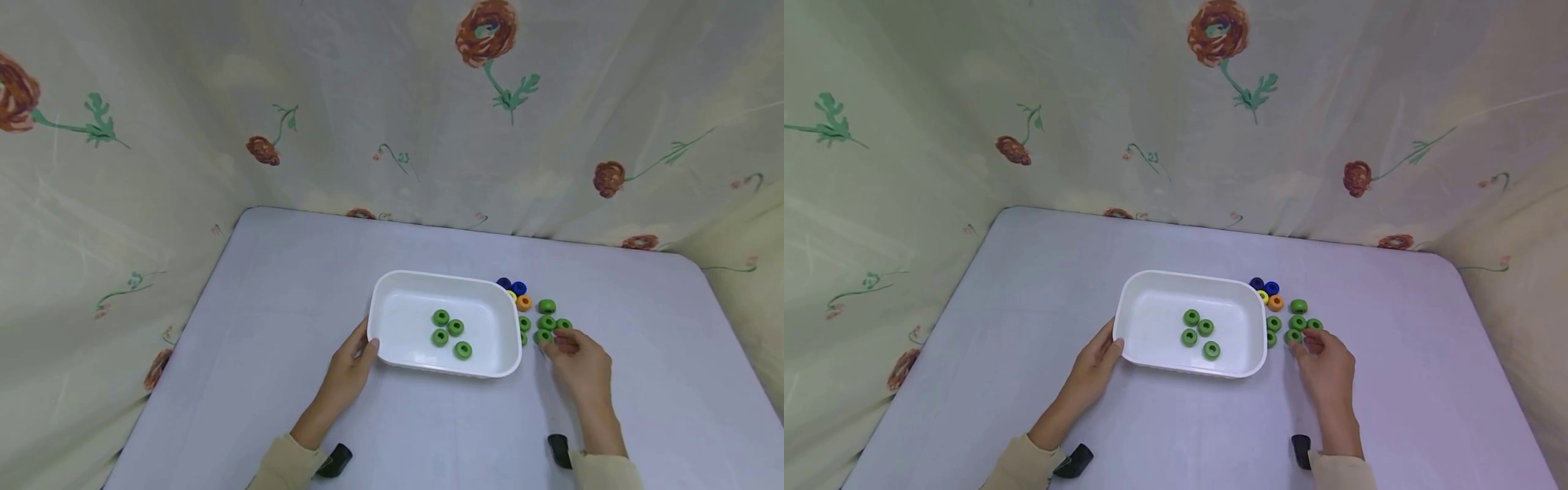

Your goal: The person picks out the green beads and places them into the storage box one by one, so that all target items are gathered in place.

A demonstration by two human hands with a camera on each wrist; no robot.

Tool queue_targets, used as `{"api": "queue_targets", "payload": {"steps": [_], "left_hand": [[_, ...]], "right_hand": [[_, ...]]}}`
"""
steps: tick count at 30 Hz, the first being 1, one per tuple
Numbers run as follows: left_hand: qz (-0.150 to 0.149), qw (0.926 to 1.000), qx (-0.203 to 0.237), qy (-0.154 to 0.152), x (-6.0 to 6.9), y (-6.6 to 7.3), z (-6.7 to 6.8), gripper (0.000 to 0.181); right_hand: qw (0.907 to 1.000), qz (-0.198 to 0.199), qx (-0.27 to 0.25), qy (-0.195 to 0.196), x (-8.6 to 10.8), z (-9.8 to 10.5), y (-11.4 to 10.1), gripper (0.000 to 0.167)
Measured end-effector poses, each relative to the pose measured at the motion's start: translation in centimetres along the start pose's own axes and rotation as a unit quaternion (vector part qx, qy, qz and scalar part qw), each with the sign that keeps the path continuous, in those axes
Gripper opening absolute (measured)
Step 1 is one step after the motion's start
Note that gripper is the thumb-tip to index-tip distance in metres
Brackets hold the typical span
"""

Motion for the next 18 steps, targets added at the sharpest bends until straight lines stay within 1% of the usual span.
{"api": "queue_targets", "payload": {"steps": [2,9,14,18], "left_hand": [[-0.003,1.0000,0.000,0.001,0.00,0.00,0.09,0.059],[-0.009,1.0000,0.001,0.002,0.00,0.09,0.07,0.059],[-0.005,1.0000,-0.001,0.001,0.02,0.03,0.06,0.059],[-0.001,1.0000,-0.004,0.002,0.04,-0.08,0.05,0.059]], "right_hand": [[1.0000,-0.005,0.001,-0.006,-0.06,-0.23,0.03,0.044],[0.9998,-0.005,-0.001,-0.017,-0.12,-0.54,-0.08,0.045],[0.9999,-0.009,0.008,-0.012,0.00,-0.76,-0.07,0.043],[0.9998,-0.002,0.014,-0.015,-0.01,-1.04,-0.07,0.044]]}}
Point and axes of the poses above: each hand's wrist, its own x-axis away from the middle knuckle, its own z-axis out of the back of the hand, y = z × x, the point moved 9 cm from there along -x, towards the middle knuckle, and after that the axes turned 5 degrees about z, right-handed, at the moved point
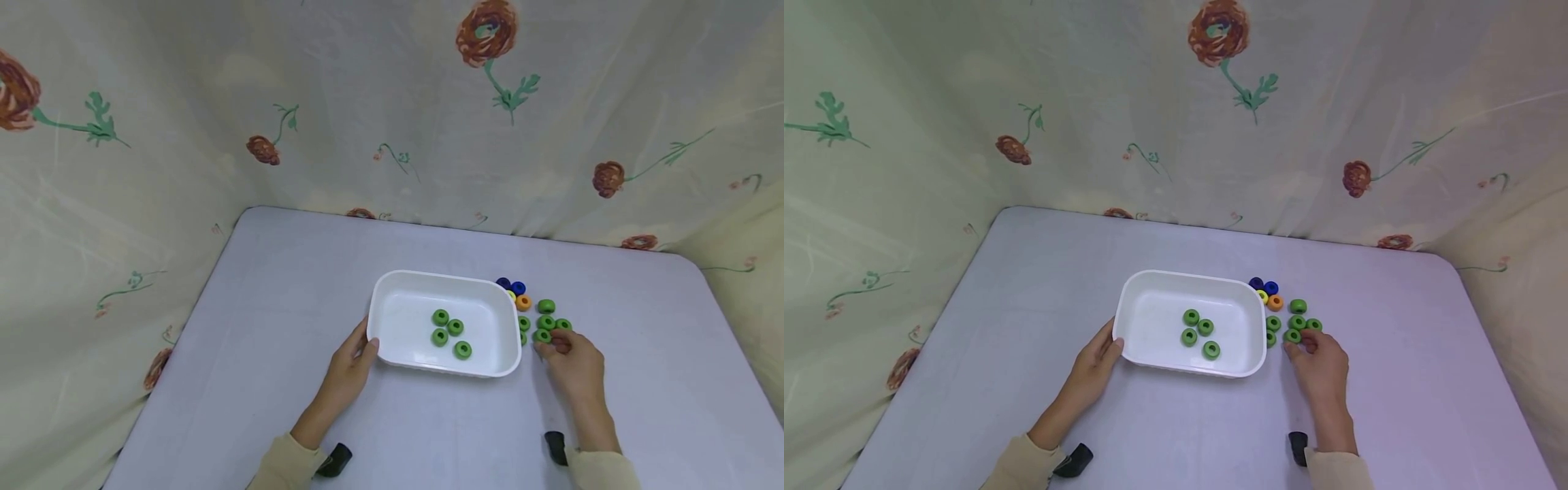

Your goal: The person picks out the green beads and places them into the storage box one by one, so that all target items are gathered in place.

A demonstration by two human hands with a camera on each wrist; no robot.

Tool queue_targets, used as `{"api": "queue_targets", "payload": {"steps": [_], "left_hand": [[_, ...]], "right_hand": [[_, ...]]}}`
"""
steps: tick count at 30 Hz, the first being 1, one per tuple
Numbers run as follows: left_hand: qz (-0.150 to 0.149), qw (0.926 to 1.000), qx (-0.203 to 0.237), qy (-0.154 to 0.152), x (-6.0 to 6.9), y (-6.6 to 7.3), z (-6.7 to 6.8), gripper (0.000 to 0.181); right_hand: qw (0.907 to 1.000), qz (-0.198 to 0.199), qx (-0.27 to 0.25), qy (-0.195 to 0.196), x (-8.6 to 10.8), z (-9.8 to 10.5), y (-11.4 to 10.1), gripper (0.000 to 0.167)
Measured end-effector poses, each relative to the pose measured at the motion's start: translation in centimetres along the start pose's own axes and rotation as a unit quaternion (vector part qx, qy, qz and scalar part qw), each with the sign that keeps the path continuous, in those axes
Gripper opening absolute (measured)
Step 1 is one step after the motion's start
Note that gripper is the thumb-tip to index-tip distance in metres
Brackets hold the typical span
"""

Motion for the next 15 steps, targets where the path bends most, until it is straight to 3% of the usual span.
{"api": "queue_targets", "payload": {"steps": [15], "left_hand": [[-0.002,1.0000,-0.001,0.001,-0.02,0.15,-0.05,0.059]], "right_hand": [[0.9996,0.017,0.017,0.013,-0.05,0.09,-0.59,0.040]]}}
Point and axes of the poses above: each hand's wrist, its own x-axis away from the middle knuckle, its own z-axis out of the back of the hand, y = z × x, the point moved 9 cm from there along -x, towards the middle knuckle, and after that the axes turned 5 degrees about z, right-handed, at the moved point
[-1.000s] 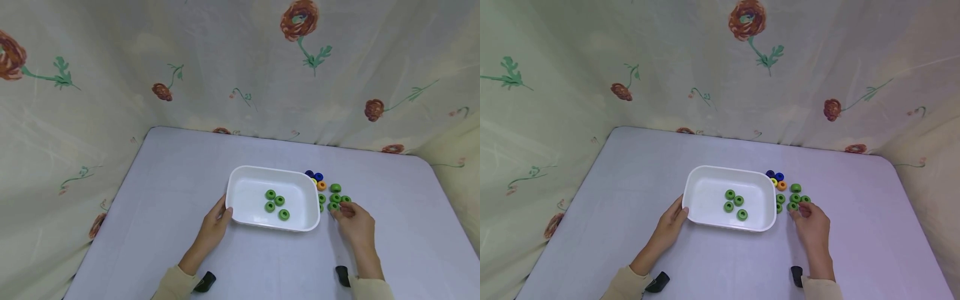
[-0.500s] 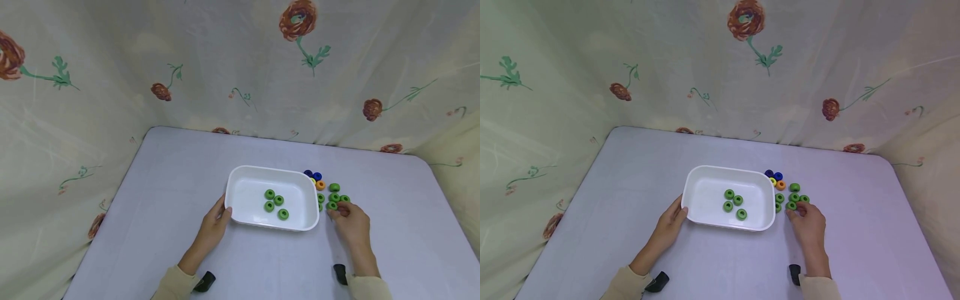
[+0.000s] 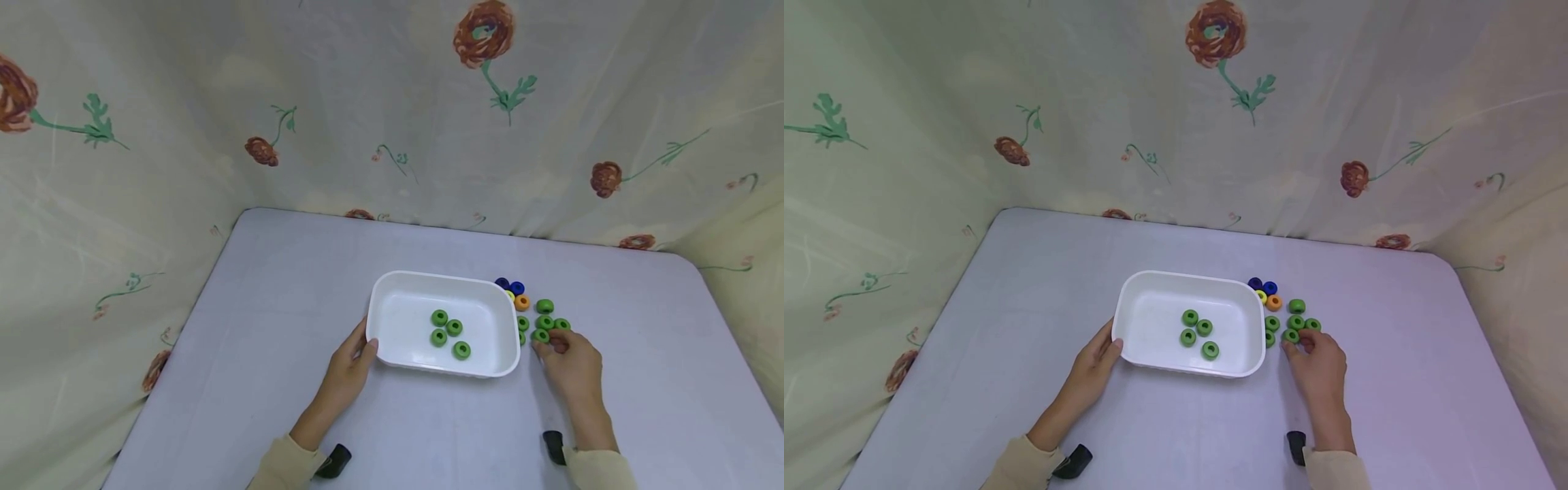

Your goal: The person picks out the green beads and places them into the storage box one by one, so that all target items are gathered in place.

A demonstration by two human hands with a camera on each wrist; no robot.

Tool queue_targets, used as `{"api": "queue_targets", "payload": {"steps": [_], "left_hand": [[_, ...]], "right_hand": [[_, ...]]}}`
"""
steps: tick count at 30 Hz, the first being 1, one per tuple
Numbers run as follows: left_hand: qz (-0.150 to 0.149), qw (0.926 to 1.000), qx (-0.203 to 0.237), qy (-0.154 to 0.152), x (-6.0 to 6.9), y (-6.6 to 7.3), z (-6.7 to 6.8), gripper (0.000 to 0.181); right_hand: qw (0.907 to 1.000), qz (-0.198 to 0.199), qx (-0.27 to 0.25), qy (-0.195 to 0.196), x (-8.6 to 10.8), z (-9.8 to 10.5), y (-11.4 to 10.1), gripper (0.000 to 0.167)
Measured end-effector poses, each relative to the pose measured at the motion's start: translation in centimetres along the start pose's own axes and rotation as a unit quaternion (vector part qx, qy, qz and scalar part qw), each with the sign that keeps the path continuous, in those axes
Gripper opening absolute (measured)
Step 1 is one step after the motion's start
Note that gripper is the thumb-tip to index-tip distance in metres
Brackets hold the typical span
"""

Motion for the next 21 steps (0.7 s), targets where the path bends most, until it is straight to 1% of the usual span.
{"api": "queue_targets", "payload": {"steps": [11,16,21], "left_hand": [[0.007,1.0000,0.000,0.002,0.0,-0.2,0.0,0.059],[0.000,1.0000,0.001,0.000,0.0,-0.2,0.0,0.059],[-0.005,1.0000,-0.001,-0.004,0.1,0.0,0.0,0.059]], "right_hand": [[0.9999,-0.008,-0.006,0.000,0.1,-0.1,0.3,0.041],[1.0000,-0.004,-0.006,0.002,0.1,0.2,0.3,0.041],[1.0000,0.000,-0.006,0.006,0.1,0.9,0.2,0.043]]}}
Point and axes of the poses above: each hand's wrist, its own x-axis away from the middle knuckle, its own z-axis out of the back of the hand, y = z × x, the point moved 9 cm from there along -x, towards the middle knuckle, and after that the axes turned 5 degrees about z, right-handed, at the moved point
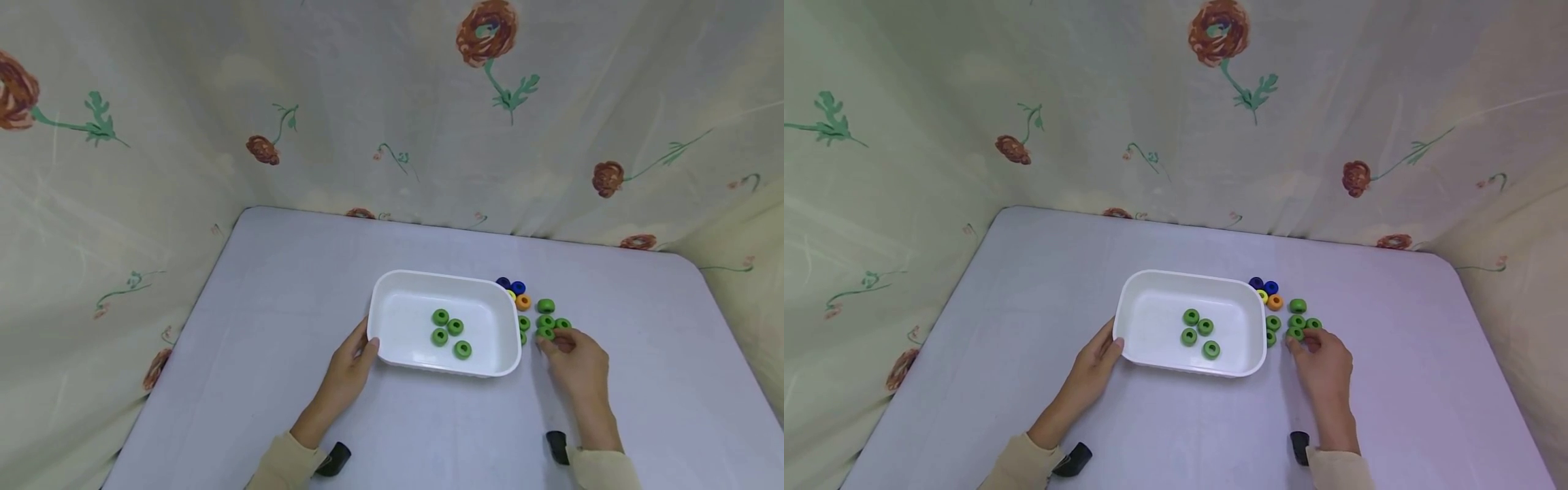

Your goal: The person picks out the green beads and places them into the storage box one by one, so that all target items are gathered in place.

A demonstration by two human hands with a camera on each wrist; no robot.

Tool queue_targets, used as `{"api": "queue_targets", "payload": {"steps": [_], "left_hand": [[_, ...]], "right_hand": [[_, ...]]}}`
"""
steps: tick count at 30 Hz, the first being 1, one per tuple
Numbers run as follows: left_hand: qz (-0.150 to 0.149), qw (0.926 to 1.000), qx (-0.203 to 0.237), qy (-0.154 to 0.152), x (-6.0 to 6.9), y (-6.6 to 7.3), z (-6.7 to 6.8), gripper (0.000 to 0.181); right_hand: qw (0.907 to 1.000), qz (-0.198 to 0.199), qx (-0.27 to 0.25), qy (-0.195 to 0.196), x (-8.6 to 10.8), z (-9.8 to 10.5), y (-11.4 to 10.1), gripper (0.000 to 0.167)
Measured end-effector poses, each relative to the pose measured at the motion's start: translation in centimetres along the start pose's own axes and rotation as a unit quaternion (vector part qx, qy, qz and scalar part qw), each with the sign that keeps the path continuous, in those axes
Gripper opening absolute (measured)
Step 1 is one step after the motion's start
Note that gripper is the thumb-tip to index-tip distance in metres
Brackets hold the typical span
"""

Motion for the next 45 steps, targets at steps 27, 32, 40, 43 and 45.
{"api": "queue_targets", "payload": {"steps": [27,32,40,43,45], "left_hand": [[-0.004,0.9999,0.016,0.000,0.1,0.1,-0.2,0.059],[-0.001,0.9999,0.012,0.001,0.0,0.0,-0.2,0.059],[-0.002,0.9999,0.015,0.002,0.2,0.1,-0.2,0.059],[-0.004,0.9998,0.019,0.000,0.2,0.1,-0.2,0.059],[-0.003,0.9998,0.021,-0.001,0.1,0.0,-0.2,0.059]], "right_hand": [[0.9940,0.098,-0.035,0.032,2.7,3.9,-8.9,0.040],[0.9907,0.135,-0.017,-0.001,3.3,2.2,-10.8,0.040],[0.9839,0.172,0.019,-0.045,3.6,-1.2,-12.3,0.036],[0.9813,0.179,0.028,-0.064,3.7,-2.3,-12.9,0.034],[0.9798,0.179,0.035,-0.081,3.7,-3.0,-13.2,0.034]]}}
Point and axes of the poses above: each hand's wrist, its own x-axis away from the middle knuckle, its own z-axis out of the back of the hand, y = z × x, the point moved 9 cm from there along -x, towards the middle knuckle, and after that the axes turned 5 degrees about z, right-handed, at the moved point
